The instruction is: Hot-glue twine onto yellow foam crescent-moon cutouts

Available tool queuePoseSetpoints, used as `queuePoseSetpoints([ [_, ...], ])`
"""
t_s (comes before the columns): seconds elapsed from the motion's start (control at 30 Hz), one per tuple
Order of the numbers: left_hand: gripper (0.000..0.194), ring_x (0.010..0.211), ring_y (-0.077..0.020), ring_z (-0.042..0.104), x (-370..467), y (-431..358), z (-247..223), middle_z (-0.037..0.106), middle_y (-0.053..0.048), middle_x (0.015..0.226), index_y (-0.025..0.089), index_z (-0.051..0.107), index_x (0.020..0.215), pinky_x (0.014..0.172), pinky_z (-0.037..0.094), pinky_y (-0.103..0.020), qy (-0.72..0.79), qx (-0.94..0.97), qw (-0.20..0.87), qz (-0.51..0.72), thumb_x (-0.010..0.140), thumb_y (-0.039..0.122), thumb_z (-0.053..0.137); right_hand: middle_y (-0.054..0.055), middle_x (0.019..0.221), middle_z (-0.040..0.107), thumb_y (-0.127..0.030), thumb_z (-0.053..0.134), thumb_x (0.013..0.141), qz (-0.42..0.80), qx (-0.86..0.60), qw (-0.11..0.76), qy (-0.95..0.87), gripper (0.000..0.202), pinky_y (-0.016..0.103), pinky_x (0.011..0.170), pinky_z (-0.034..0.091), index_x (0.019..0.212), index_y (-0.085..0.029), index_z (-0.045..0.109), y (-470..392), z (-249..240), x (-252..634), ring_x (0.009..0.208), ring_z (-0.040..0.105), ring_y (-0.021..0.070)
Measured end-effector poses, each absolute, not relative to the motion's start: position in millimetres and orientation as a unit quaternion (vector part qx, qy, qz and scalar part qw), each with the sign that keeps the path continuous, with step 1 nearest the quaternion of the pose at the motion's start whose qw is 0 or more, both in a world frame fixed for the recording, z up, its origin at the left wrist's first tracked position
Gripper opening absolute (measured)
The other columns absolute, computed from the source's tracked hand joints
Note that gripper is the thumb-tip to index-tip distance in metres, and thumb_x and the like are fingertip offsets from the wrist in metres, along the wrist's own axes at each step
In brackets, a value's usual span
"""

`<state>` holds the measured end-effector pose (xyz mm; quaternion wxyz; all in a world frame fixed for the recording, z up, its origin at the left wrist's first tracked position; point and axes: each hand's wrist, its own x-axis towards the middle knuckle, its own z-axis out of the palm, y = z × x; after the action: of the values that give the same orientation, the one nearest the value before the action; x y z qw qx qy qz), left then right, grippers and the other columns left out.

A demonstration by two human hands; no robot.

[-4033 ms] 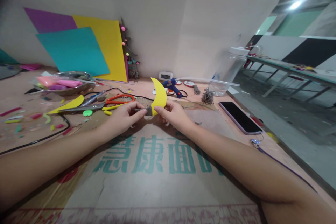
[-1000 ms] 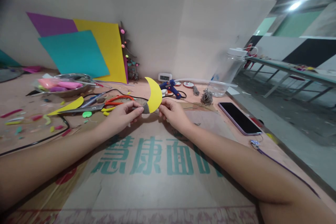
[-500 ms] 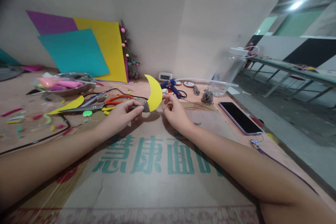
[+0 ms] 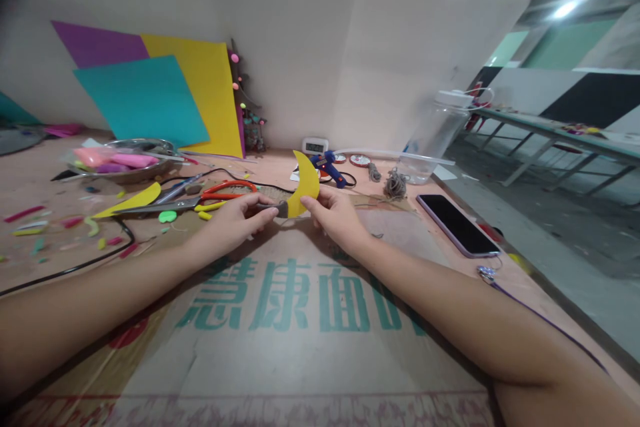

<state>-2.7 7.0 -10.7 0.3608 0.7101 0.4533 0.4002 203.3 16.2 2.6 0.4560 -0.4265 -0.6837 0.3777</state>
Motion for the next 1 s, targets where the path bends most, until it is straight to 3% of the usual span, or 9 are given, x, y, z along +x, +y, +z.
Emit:
queuePoseSetpoints([
  [0.1, 0.031, 0.054, -0.0099, 0.048, 0, 7, -9, 0.053, 0.003, 0.066, 0.018, 0.057, 0.1, 0.049, 0.038, -0.021, 0.439, 0.672, 0.412, 0.431, 0.086, 0.045, 0.054, -0.001, 0.06, 0.062, -0.035, 0.059, 0.084, 0.324, -0.411, 0.473, -0.709, 0.021, 0.023, 0.048, 0.041, 0.078, -0.016, 0.067, 16, 0, 203, 0.048, 0.049, 0.009],
  [0.23, 0.03, 0.049, -0.0087, 0.045, 1, 8, -9, 0.05, 0.005, 0.061, 0.018, 0.05, 0.087, 0.045, 0.035, -0.019, 0.439, 0.635, 0.455, 0.444, 0.09, 0.048, 0.047, 0.004, 0.092, 0.072, -0.027, 0.06, 0.083, 0.287, -0.375, 0.494, -0.73, 0.017, 0.029, 0.07, 0.051, 0.091, -0.021, 0.073, 14, -3, 205, 0.073, 0.063, 0.0143],
  [0.33, 0.032, 0.049, -0.0081, 0.044, -1, 10, -11, 0.047, 0.005, 0.058, 0.018, 0.047, 0.076, 0.045, 0.034, -0.019, 0.44, 0.641, 0.453, 0.436, 0.091, 0.047, 0.046, 0.004, 0.102, 0.072, -0.021, 0.061, 0.081, 0.269, -0.363, 0.492, -0.744, 0.017, 0.033, 0.084, 0.05, 0.092, -0.023, 0.074, 13, -3, 206, 0.093, 0.065, 0.0185],
  [0.43, 0.027, 0.05, -0.0082, 0.045, -3, 12, -13, 0.047, 0.005, 0.058, 0.019, 0.047, 0.075, 0.048, 0.036, -0.019, 0.435, 0.65, 0.441, 0.441, 0.09, 0.041, 0.049, 0.004, 0.101, 0.071, -0.02, 0.059, 0.083, 0.234, -0.349, 0.482, -0.769, 0.016, 0.035, 0.09, 0.048, 0.091, -0.023, 0.073, 12, -4, 205, 0.099, 0.063, 0.0202],
  [0.63, 0.03, 0.048, -0.0084, 0.043, -3, 10, -14, 0.045, 0.006, 0.055, 0.019, 0.045, 0.071, 0.046, 0.033, -0.02, 0.445, 0.676, 0.42, 0.411, 0.091, 0.042, 0.047, 0.005, 0.102, 0.065, -0.03, 0.049, 0.091, 0.298, -0.371, 0.504, -0.721, 0.018, 0.03, 0.067, 0.051, 0.105, -0.022, 0.059, 14, -3, 206, 0.074, 0.061, 0.0146],
  [0.77, 0.029, 0.05, -0.0095, 0.045, -3, 9, -14, 0.048, 0.006, 0.057, 0.019, 0.049, 0.076, 0.048, 0.035, -0.021, 0.451, 0.697, 0.39, 0.399, 0.089, 0.045, 0.049, 0.008, 0.124, 0.059, -0.029, 0.049, 0.091, 0.316, -0.343, 0.458, -0.757, 0.03, 0.034, 0.086, 0.049, 0.12, -0.023, 0.054, 15, -5, 205, 0.107, 0.057, 0.0196],
  [0.83, 0.029, 0.05, -0.01, 0.046, -4, 8, -14, 0.049, 0.005, 0.057, 0.019, 0.05, 0.076, 0.048, 0.036, -0.022, 0.452, 0.7, 0.384, 0.398, 0.088, 0.046, 0.049, 0.008, 0.127, 0.057, -0.029, 0.048, 0.092, 0.349, -0.319, 0.44, -0.764, 0.036, 0.035, 0.092, 0.046, 0.128, -0.025, 0.048, 15, -7, 203, 0.112, 0.055, 0.0191],
  [0.9, 0.029, 0.05, -0.0104, 0.046, -4, 7, -13, 0.048, 0.005, 0.057, 0.019, 0.05, 0.076, 0.048, 0.036, -0.022, 0.452, 0.702, 0.383, 0.395, 0.088, 0.046, 0.049, 0.007, 0.117, 0.061, -0.03, 0.048, 0.092, 0.394, -0.306, 0.425, -0.755, 0.039, 0.033, 0.086, 0.048, 0.131, -0.026, 0.044, 14, -8, 202, 0.103, 0.059, 0.0176],
  [1.0, 0.029, 0.05, -0.0106, 0.045, -3, 6, -11, 0.048, 0.006, 0.056, 0.019, 0.051, 0.076, 0.049, 0.036, -0.023, 0.453, 0.705, 0.377, 0.395, 0.088, 0.045, 0.05, 0.001, 0.088, 0.061, -0.029, 0.052, 0.089, 0.418, -0.326, 0.409, -0.743, 0.038, 0.027, 0.067, 0.047, 0.127, -0.023, 0.047, 15, -8, 201, 0.076, 0.058, 0.0139],
])
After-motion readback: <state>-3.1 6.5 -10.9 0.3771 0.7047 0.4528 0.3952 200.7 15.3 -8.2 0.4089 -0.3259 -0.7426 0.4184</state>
